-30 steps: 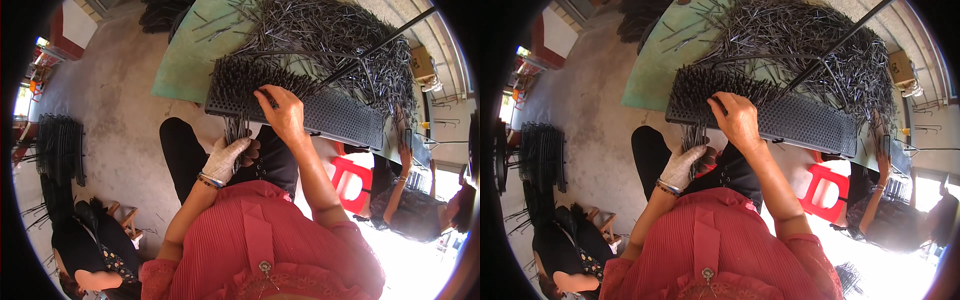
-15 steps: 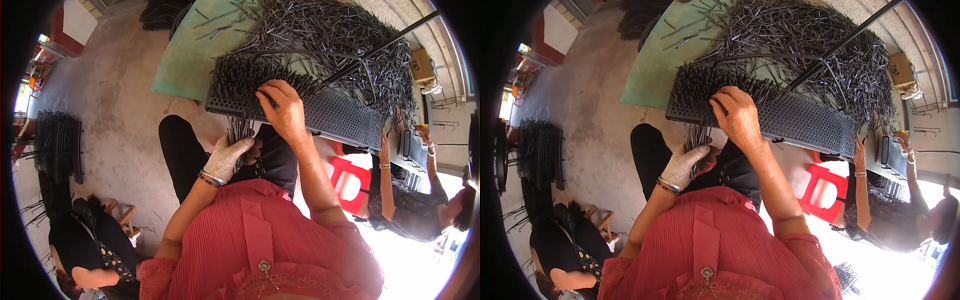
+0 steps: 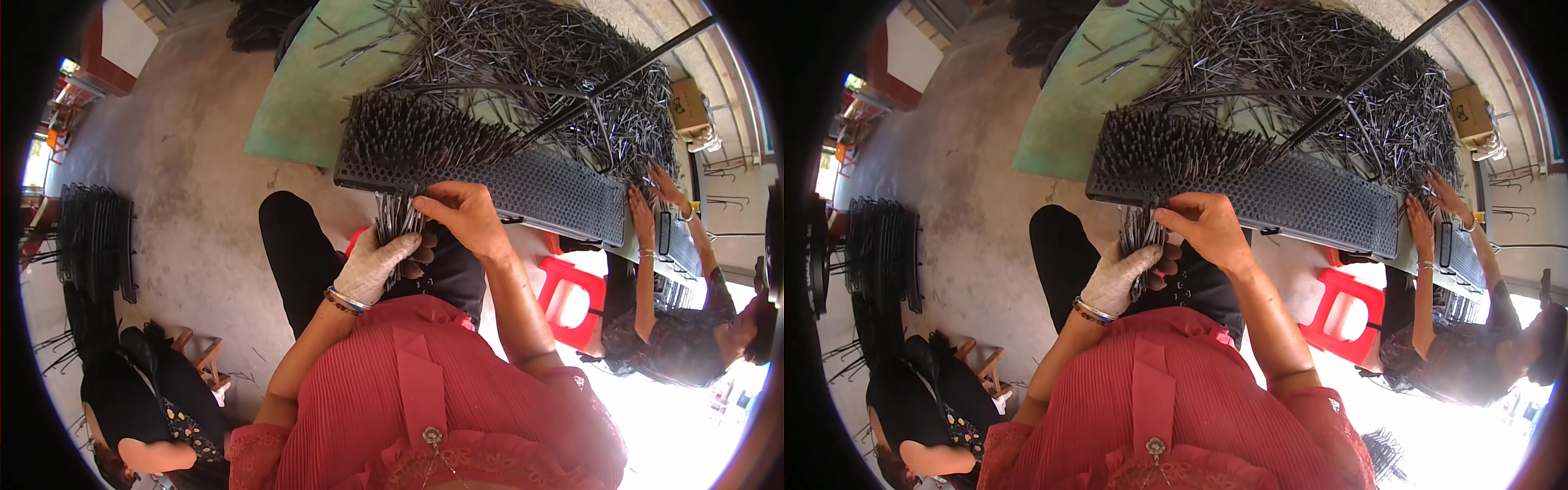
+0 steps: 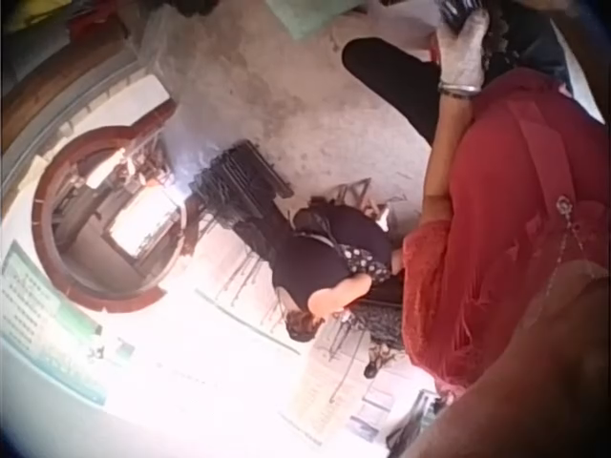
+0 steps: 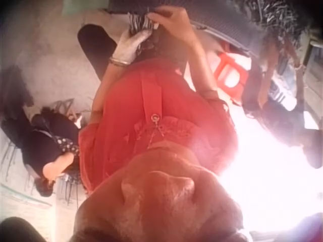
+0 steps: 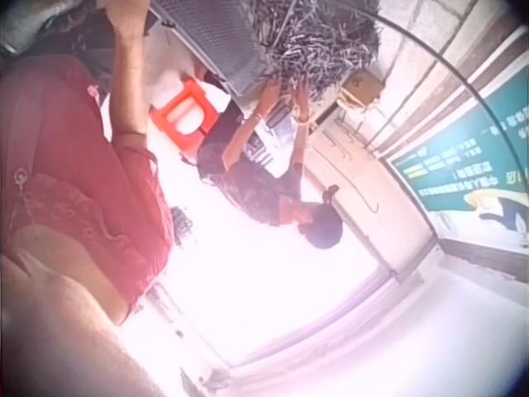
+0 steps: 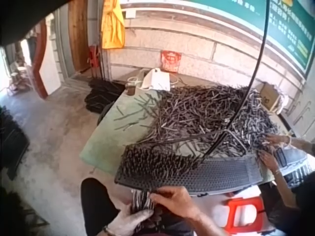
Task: Manually inserting thin metal rods into a perforated rack.
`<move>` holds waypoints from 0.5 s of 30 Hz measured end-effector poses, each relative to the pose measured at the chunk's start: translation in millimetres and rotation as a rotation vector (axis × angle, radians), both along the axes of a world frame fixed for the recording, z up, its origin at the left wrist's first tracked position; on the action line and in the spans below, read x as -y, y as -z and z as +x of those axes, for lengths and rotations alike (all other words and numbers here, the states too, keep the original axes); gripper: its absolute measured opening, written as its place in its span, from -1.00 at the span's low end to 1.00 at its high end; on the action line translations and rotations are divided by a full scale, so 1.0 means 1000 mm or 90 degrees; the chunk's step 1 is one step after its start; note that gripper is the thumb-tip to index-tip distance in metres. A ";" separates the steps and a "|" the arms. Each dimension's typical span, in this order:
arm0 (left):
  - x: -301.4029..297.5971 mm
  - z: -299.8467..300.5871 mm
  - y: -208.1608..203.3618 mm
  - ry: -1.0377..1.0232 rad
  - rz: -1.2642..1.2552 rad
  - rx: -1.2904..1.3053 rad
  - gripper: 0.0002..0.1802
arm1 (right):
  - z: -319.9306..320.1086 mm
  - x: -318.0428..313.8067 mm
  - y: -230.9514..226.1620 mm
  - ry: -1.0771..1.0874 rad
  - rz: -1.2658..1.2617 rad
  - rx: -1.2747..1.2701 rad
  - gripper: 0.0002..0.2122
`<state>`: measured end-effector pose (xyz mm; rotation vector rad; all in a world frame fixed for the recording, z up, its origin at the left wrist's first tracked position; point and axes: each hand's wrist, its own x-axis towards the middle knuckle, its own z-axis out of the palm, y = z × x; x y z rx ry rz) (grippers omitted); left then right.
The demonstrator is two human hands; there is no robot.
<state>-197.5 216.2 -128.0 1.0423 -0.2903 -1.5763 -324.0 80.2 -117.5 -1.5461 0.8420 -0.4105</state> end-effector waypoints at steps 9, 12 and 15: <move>0.003 0.000 -0.001 -0.040 0.045 0.011 -0.56 | -0.006 0.018 -0.018 0.200 -0.178 0.119 -0.85; 0.009 -0.002 -0.002 0.010 -0.002 0.012 -0.57 | -0.001 0.028 -0.014 0.222 -0.299 0.082 -0.82; 0.013 -0.005 0.002 -0.008 0.023 -0.010 -0.57 | 0.003 0.031 -0.008 0.226 -0.371 0.060 -0.80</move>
